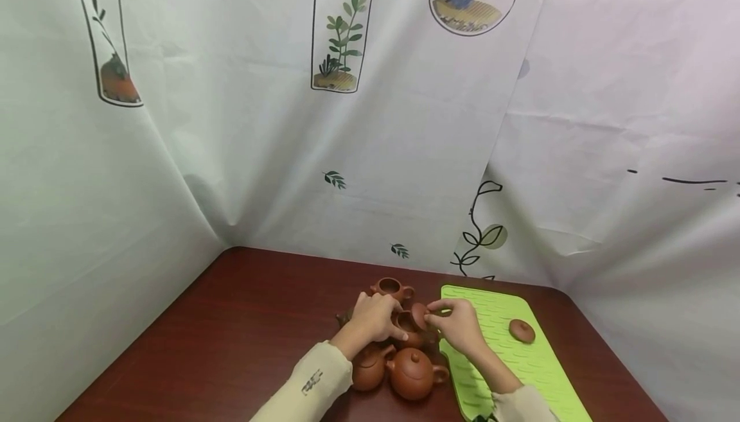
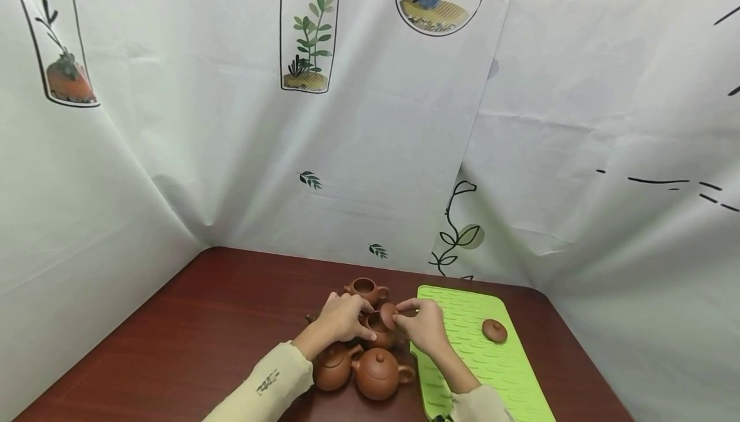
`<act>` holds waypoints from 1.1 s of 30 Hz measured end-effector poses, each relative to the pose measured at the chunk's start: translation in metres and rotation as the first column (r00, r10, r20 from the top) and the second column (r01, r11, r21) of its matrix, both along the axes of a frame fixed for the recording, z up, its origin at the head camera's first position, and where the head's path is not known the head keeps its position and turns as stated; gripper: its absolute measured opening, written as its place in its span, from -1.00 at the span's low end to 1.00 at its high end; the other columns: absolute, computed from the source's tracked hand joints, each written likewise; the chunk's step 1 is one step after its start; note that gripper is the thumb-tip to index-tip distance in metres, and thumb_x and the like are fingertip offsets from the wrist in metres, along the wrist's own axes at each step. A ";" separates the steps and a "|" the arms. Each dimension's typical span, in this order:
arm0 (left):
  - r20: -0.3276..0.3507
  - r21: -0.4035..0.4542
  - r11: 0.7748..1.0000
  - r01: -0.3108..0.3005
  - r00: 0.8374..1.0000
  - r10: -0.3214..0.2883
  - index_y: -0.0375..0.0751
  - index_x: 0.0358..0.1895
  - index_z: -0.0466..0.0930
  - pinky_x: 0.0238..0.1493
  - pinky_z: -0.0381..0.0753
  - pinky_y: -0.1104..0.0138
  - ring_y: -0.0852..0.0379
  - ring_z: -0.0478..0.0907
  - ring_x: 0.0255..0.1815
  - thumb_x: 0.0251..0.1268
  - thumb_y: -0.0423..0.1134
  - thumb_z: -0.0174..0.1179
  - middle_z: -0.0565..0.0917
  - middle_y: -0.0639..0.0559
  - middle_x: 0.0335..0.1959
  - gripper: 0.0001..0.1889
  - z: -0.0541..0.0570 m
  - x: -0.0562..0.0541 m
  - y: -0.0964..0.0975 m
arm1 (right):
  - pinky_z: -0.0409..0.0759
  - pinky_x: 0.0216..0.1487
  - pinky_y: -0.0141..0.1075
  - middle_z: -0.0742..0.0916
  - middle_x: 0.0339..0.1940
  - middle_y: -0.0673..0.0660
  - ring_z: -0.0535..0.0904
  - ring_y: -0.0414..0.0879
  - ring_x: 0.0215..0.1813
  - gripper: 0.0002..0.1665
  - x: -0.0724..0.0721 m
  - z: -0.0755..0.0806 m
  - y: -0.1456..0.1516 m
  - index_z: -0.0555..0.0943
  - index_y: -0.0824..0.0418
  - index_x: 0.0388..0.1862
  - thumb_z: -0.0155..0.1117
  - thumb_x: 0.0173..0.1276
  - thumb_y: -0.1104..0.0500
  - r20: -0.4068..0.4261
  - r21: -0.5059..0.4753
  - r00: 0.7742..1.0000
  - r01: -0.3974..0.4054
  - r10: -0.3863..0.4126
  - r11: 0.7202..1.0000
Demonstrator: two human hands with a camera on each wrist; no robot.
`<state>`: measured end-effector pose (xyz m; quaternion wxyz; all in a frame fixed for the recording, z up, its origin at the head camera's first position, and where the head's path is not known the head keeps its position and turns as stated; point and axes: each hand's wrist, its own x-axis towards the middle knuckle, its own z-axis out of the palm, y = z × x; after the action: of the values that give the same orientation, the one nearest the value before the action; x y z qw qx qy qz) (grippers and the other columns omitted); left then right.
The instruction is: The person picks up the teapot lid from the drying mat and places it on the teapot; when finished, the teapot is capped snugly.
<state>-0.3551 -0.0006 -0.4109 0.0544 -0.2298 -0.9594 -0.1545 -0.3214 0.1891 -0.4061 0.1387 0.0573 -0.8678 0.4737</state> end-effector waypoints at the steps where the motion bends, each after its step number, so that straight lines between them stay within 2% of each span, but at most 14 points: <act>1: 0.000 -0.002 1.000 -0.001 1.000 0.001 0.10 -0.04 0.76 -0.03 0.39 0.14 0.14 0.59 -0.14 -0.10 0.22 0.51 0.71 0.23 -0.19 -0.48 0.000 0.000 0.000 | 0.59 -0.54 -0.29 0.76 -0.39 0.15 0.71 -0.08 -0.42 -0.90 0.000 0.000 -0.001 0.75 0.28 -0.36 0.49 0.12 0.38 -0.011 0.009 1.000 -0.001 0.001 1.000; 6: -0.004 -0.013 1.000 -0.004 1.000 0.004 0.12 -0.04 0.76 -0.04 0.39 0.15 0.15 0.59 -0.14 -0.10 0.23 0.51 0.72 0.24 -0.16 -0.48 0.001 0.000 0.001 | 0.59 -0.47 -0.30 0.77 -0.36 0.14 0.72 -0.09 -0.37 -0.89 -0.002 0.001 -0.006 0.76 0.29 -0.37 0.52 0.09 0.37 -0.041 0.037 0.999 -0.008 0.010 0.999; 13: -0.001 -0.012 1.000 0.001 1.000 -0.001 0.11 -0.05 0.76 -0.03 0.40 0.13 0.15 0.59 -0.17 -0.10 0.23 0.51 0.72 0.23 -0.20 -0.48 0.002 0.001 0.001 | 0.57 -0.49 -0.29 0.76 -0.39 0.13 0.69 -0.11 -0.42 -0.90 -0.004 -0.004 -0.010 0.75 0.31 -0.36 0.50 0.13 0.37 0.005 0.031 0.999 -0.031 0.031 0.999; 25: 0.006 -0.011 1.000 -0.014 1.000 0.014 0.09 -0.02 0.75 0.02 0.38 0.11 0.16 0.61 -0.13 -0.10 0.24 0.51 0.72 0.25 -0.15 -0.46 0.002 0.001 0.002 | 0.57 -0.43 -0.31 0.77 -0.36 0.09 0.66 -0.13 -0.35 -0.92 -0.010 -0.012 -0.012 0.76 0.24 -0.35 0.50 0.16 0.33 -0.024 0.067 0.998 -0.060 0.062 0.996; 33: 0.021 0.008 1.000 -0.029 0.999 0.029 0.08 -0.09 0.76 0.02 0.33 0.08 0.16 0.60 -0.16 -0.11 0.22 0.52 0.72 0.25 -0.22 -0.50 0.001 0.001 0.001 | 0.57 -0.41 -0.33 0.77 -0.38 0.10 0.67 -0.12 -0.34 -0.93 -0.010 -0.012 -0.016 0.76 0.27 -0.35 0.50 0.16 0.33 -0.022 0.044 0.997 -0.078 0.079 0.996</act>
<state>-0.3540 0.0004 -0.4097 0.0478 -0.2140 -0.9624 -0.1601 -0.3317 0.1727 -0.4184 0.1288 0.1001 -0.8732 0.4593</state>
